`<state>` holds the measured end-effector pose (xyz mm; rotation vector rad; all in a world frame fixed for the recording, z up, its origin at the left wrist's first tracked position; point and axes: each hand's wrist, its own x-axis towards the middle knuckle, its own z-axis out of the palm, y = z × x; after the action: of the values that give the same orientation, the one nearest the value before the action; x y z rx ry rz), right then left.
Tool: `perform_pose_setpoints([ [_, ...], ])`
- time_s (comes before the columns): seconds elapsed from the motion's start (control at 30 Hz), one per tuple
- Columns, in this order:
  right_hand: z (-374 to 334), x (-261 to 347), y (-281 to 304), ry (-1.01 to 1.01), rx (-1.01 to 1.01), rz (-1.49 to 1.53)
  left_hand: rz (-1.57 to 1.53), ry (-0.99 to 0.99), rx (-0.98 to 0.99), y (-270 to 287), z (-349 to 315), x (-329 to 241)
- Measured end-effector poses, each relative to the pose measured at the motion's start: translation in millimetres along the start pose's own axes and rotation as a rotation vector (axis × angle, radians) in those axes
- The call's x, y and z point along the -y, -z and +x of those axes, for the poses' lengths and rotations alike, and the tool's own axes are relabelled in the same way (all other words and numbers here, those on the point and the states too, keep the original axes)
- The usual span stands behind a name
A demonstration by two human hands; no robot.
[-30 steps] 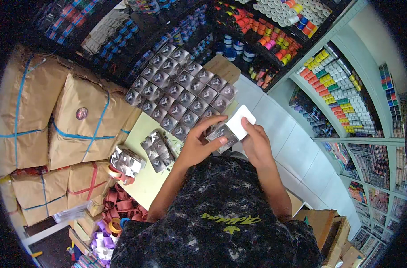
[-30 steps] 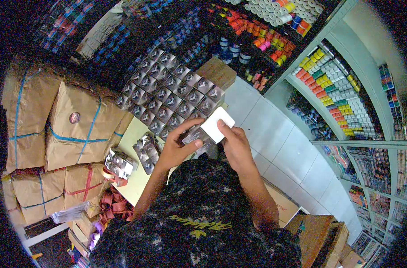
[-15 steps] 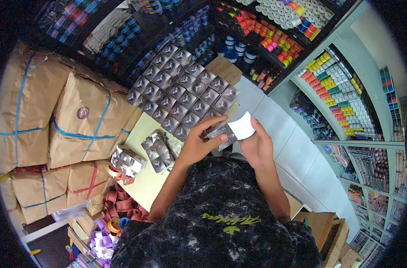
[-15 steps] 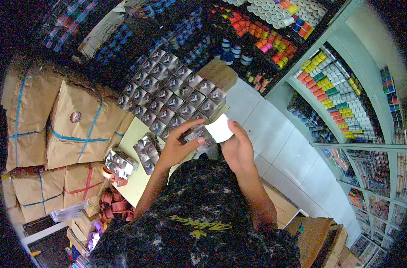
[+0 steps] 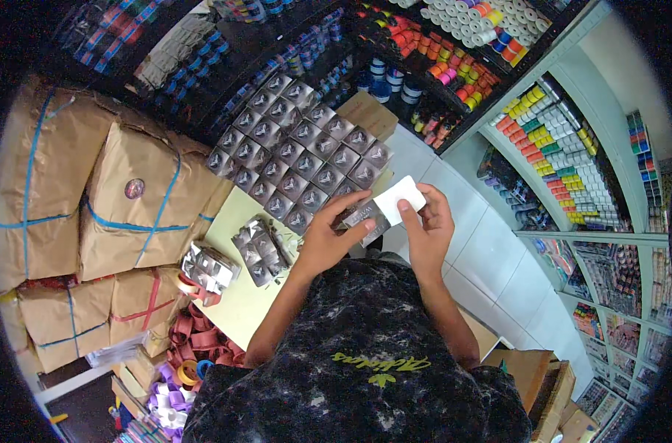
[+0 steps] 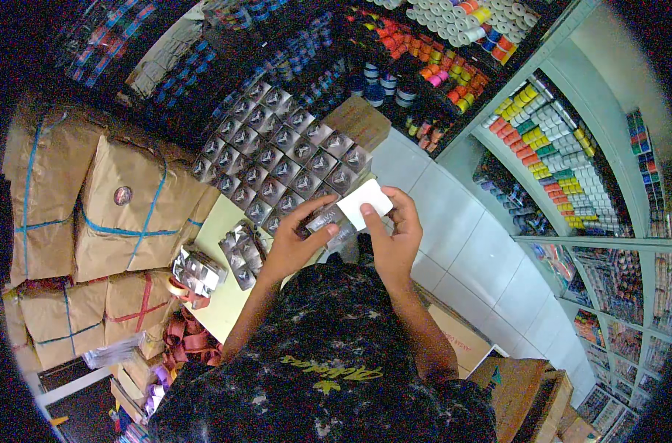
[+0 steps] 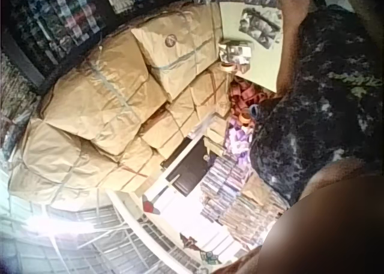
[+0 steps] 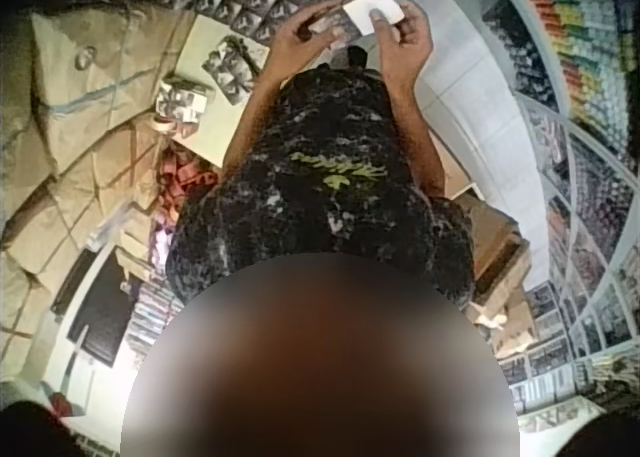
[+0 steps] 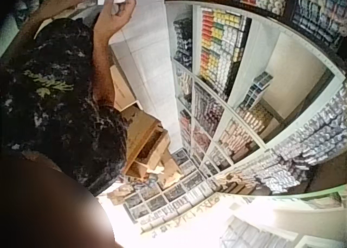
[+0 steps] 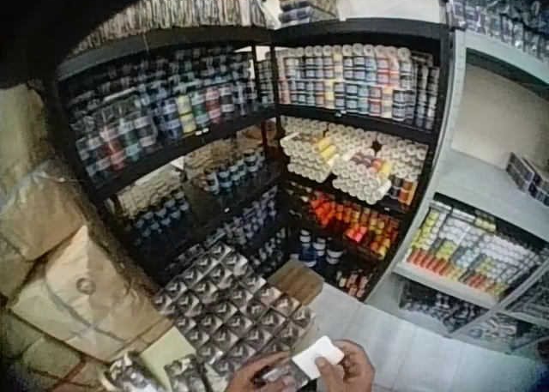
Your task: Assembling and folding small cardboard boxes for packaging in a stockroom.
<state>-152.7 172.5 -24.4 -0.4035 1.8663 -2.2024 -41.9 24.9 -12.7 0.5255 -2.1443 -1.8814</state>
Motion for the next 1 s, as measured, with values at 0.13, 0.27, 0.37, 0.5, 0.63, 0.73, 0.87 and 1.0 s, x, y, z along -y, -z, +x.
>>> perform_pose_setpoints([
  [0.13, 2, 2, 3, -0.079, 0.04, 0.047, 0.038, -0.017, 0.001, 0, 1, 3],
  [0.27, 1, -2, 3, -0.11, 0.067, 0.086, 0.022, -0.01, -0.015, -2, 2, 3],
  [0.37, 2, -4, 5, -0.111, 0.07, 0.116, 0.019, -0.019, -0.027, -1, 2, 1],
  [0.5, 4, 6, 0, -0.115, 0.024, 0.12, -0.067, 0.002, -0.045, -3, 2, -2],
  [0.63, 5, -6, 1, -0.141, -0.058, 0.201, -0.014, -0.019, -0.047, -4, 3, 2],
  [0.73, 3, -6, 1, -0.02, -0.103, 0.128, -0.045, 0.002, -0.019, -5, 2, 4],
  [0.87, 3, -14, 7, 0.016, -0.099, 0.109, 0.043, -0.035, -0.032, -8, 1, 6],
  [1.0, 4, -12, 8, 0.059, -0.066, 0.051, -0.022, 0.003, -0.026, -9, 1, 7],
])
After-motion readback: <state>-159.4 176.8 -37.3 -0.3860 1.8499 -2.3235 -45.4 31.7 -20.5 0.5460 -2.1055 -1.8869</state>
